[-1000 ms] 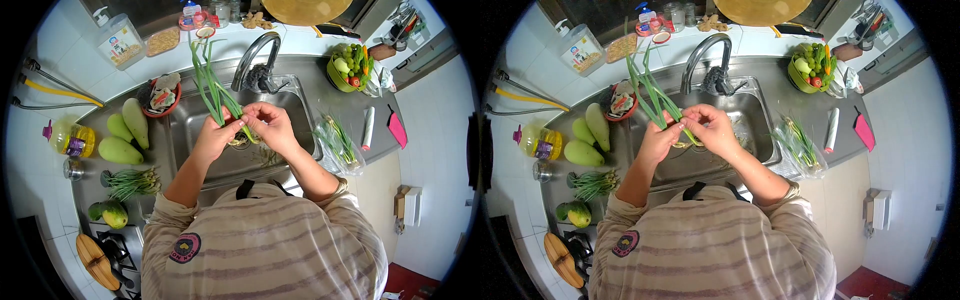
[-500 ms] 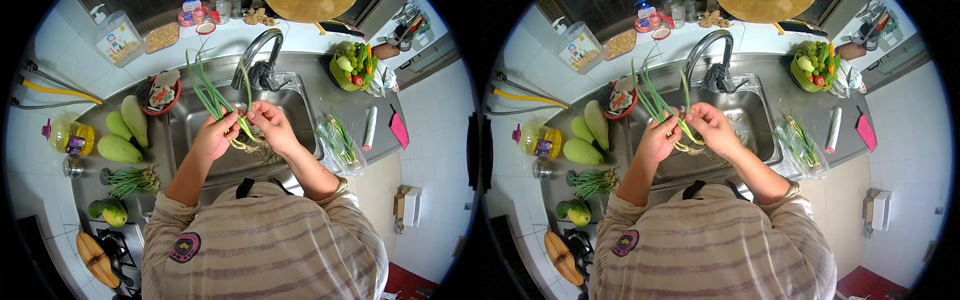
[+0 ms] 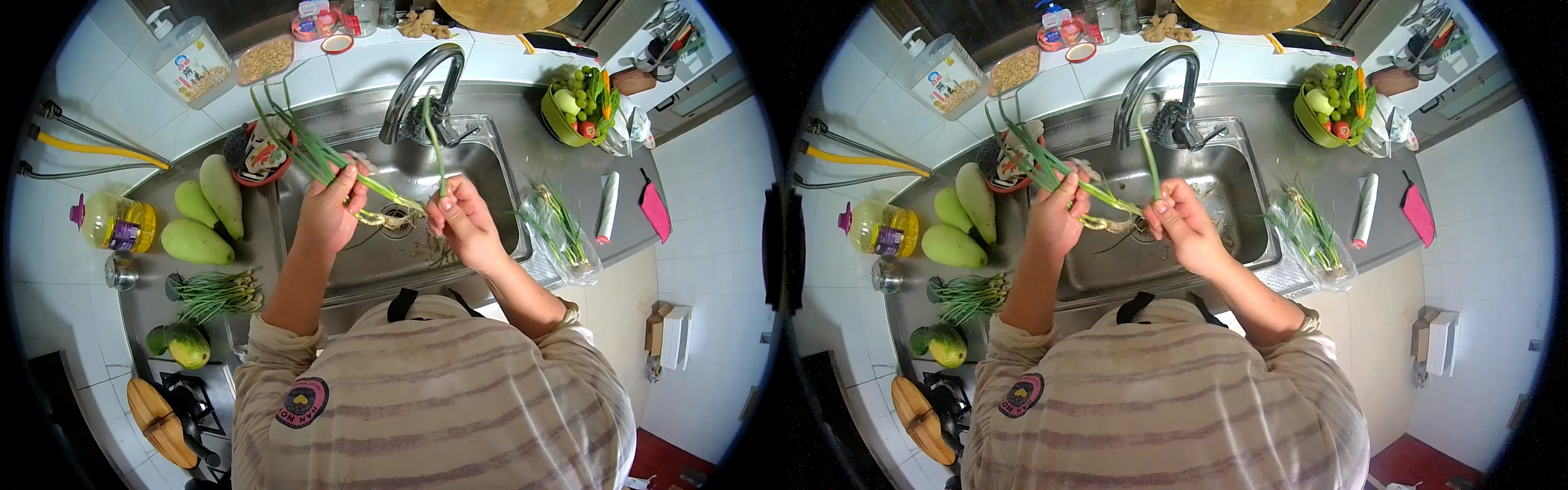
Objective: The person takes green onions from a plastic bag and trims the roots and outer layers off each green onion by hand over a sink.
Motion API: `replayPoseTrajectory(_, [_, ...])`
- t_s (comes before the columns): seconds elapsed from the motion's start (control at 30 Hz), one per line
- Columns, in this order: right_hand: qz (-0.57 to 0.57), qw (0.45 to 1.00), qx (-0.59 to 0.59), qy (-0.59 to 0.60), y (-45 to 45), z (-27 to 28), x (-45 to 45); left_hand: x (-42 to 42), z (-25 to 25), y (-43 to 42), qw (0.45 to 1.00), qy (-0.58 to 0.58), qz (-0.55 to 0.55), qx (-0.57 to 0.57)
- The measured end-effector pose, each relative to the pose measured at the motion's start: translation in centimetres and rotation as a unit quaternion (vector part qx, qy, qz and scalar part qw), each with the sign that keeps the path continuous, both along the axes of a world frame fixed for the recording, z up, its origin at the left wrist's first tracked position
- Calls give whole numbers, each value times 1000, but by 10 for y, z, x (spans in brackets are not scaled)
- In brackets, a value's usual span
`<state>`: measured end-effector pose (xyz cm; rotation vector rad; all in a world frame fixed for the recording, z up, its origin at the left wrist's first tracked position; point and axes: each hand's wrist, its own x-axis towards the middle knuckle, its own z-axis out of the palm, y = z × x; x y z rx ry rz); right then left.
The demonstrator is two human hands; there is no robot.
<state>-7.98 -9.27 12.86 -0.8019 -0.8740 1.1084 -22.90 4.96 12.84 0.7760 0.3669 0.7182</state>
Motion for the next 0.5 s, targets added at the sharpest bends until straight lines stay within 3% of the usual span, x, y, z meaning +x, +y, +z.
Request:
replayPoseTrajectory(0.1, [-26, 999, -5, 45, -13, 2, 4, -6, 3, 5, 998, -3, 50, -32])
replayPoseTrajectory(0.17, [-48, 998, -21, 43, -21, 2, 15, -15, 6, 12, 982, 89, 134, 100])
replayPoseTrajectory(0.2, [-68, 996, -37, 42, -25, 1, 20, -18, 8, 15, 982, 89, 134, 99])
replayPoseTrajectory(0.27, [-73, 994, -51, 65, -26, -5, 31, -24, 19, 16, 993, -10, 105, 46])
replayPoseTrajectory(0.3, [-84, 981, -125, -125, -27, -6, 36, -25, 18, 16, 992, 11, 96, 86])
replayPoseTrajectory(0.33, [-90, 926, -194, -310, -27, -6, 39, -23, 20, 12, 992, 11, 94, 86])
replayPoseTrajectory(0.37, [-157, 908, -120, -369, -22, 4, 31, -19, 25, 5, 992, 10, 91, 85])
replayPoseTrajectory(0.5, [-127, 904, -17, -408, -5, 38, 6, -17, 19, 2, 997, -10, 30, 71])
